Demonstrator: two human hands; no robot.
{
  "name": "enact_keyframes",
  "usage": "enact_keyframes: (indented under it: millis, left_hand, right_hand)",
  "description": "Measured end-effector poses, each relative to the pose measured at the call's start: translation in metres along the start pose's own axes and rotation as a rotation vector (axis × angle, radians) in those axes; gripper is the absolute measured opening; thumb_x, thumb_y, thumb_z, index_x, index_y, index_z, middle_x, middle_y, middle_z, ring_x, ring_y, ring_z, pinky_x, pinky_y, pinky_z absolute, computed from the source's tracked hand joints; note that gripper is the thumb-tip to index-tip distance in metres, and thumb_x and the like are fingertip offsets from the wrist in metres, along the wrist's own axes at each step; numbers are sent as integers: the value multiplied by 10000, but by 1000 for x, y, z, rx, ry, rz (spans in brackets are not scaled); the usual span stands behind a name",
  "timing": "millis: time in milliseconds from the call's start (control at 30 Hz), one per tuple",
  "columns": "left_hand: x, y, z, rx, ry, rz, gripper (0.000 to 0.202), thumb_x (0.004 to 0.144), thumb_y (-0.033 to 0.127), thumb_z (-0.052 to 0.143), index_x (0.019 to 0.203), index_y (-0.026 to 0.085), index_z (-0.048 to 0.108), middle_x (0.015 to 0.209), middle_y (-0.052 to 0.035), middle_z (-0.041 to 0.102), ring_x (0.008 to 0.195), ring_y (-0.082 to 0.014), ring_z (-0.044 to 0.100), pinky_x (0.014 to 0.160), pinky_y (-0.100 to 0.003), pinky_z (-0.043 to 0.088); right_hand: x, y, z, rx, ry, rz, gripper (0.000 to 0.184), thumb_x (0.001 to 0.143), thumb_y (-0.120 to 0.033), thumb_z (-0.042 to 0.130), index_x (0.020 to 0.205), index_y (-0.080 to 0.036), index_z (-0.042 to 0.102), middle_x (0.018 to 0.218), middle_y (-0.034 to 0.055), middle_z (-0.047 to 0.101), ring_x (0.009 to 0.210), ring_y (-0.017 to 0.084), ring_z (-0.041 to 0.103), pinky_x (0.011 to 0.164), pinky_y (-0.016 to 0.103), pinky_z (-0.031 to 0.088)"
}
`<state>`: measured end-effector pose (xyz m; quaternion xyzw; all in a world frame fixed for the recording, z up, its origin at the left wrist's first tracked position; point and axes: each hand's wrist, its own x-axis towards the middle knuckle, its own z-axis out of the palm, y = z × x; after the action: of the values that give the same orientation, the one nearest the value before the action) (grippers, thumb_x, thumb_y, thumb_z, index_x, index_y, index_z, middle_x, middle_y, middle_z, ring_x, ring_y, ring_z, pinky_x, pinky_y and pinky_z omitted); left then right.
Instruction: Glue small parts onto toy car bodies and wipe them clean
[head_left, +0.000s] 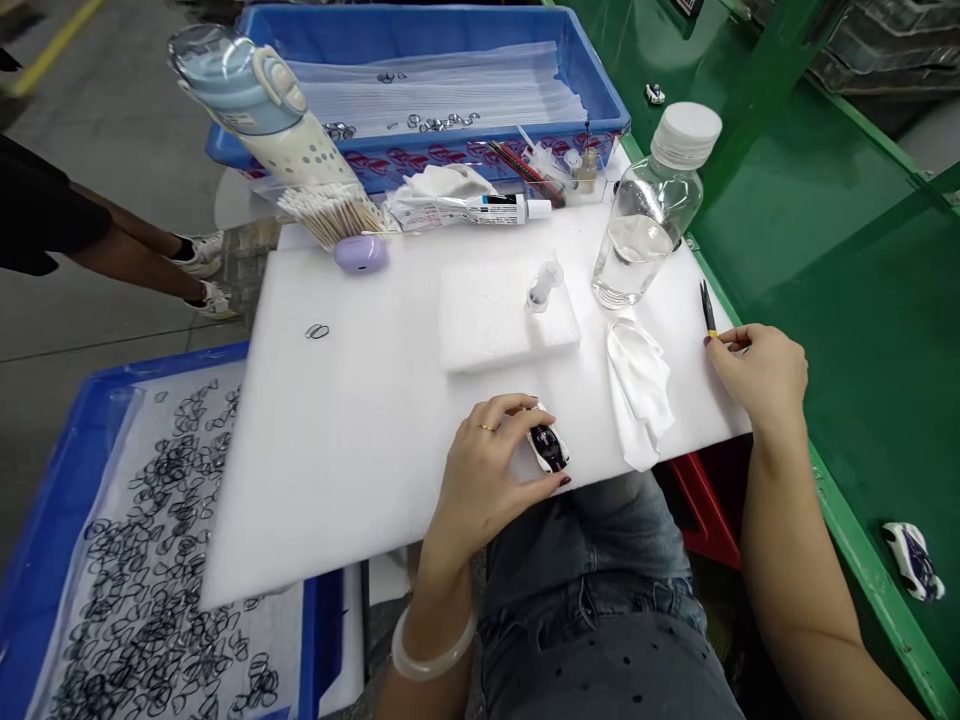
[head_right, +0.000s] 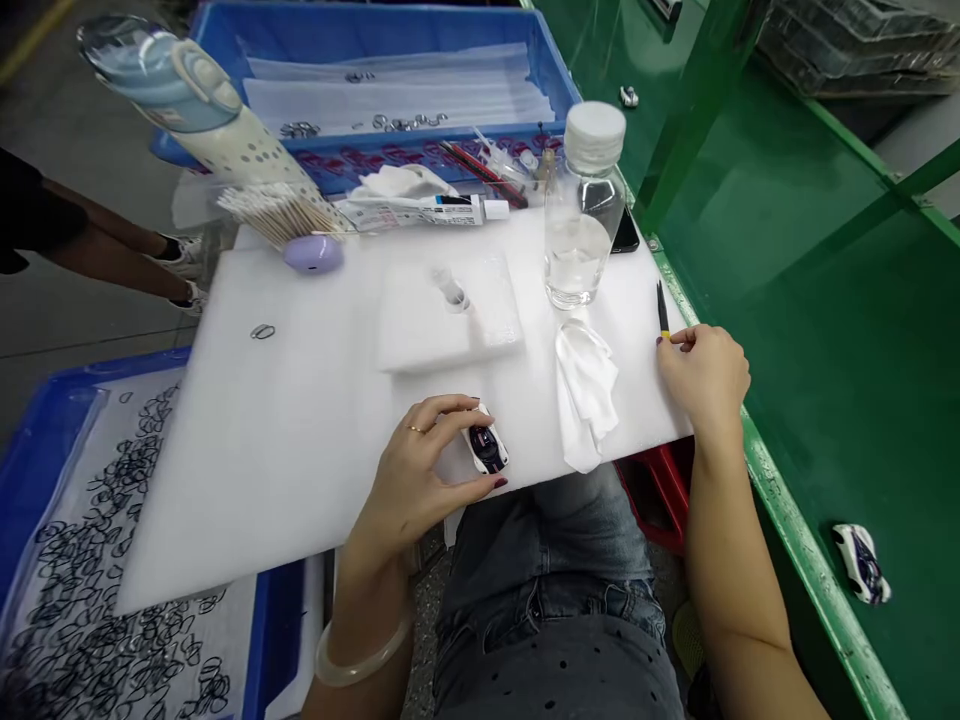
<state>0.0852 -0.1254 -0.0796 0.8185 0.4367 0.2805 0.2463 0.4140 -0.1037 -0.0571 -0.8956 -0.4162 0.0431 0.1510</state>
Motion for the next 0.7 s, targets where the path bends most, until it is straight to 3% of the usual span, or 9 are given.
enact_keyframes:
  millis: [100,233,300,433,500,600,700]
  left_hand:
    - [0,2,-1,-43,22,-32,511,682,276,865,1124,256,610,1211,-76,648,1123,-316,623,941,-507,525]
    - [-1,3,0,-112,83,-23,465,695,279,843,1107,260,628,1201,-85,691,1120,-318,643,944,-525,532]
    - [-1,4,0,-148,117,-24,434,706,267,821,1104,261,648,1178,-83,714,1102,-307,660,941,-518,542]
    - [-1,4,1,-202,169,-43,392,716,257,796,1094,249,691,1147,-89,740,1075,-288,686,926,-497,567]
    - [-1,5,2,-227,190,-59,384,715,268,800,1087,244,706,1143,-90,748,1070,-281,692,918,-491,577]
    - [-1,6,2,-251,207,-75,383,709,260,808,1079,226,718,1139,-97,755,1071,-274,699,921,-482,582]
    - [-1,6,3,-269,226,-81,375,700,251,813,1065,220,728,1119,-93,765,1059,-270,708,912,-473,587]
  right_hand:
    - [0,-5,-3,-27,-77,22,114,748,-340,617,753,-236,663,818,59,678,811,287,599,710,408,444]
    - [-11,3,-13,-8,-36,-21,81,727,-290,614,672,-240,646,712,33,667,701,247,581,664,374,418]
    - [-22,9,-21,52,94,-81,104,756,-289,612,747,-229,697,692,31,672,681,231,609,673,361,436]
    - [-34,10,-33,374,549,-324,233,778,-289,652,916,-153,782,698,68,693,612,201,640,600,314,469]
    - [-30,5,-30,512,666,-423,254,772,-291,662,913,-125,793,712,92,700,602,200,639,566,306,475]
    - [-16,2,-15,512,595,-442,235,771,-301,652,863,-129,783,662,77,672,573,189,617,542,299,462]
    - [-7,6,-2,231,432,-401,178,753,-290,641,782,-156,754,555,52,612,542,212,609,534,330,411]
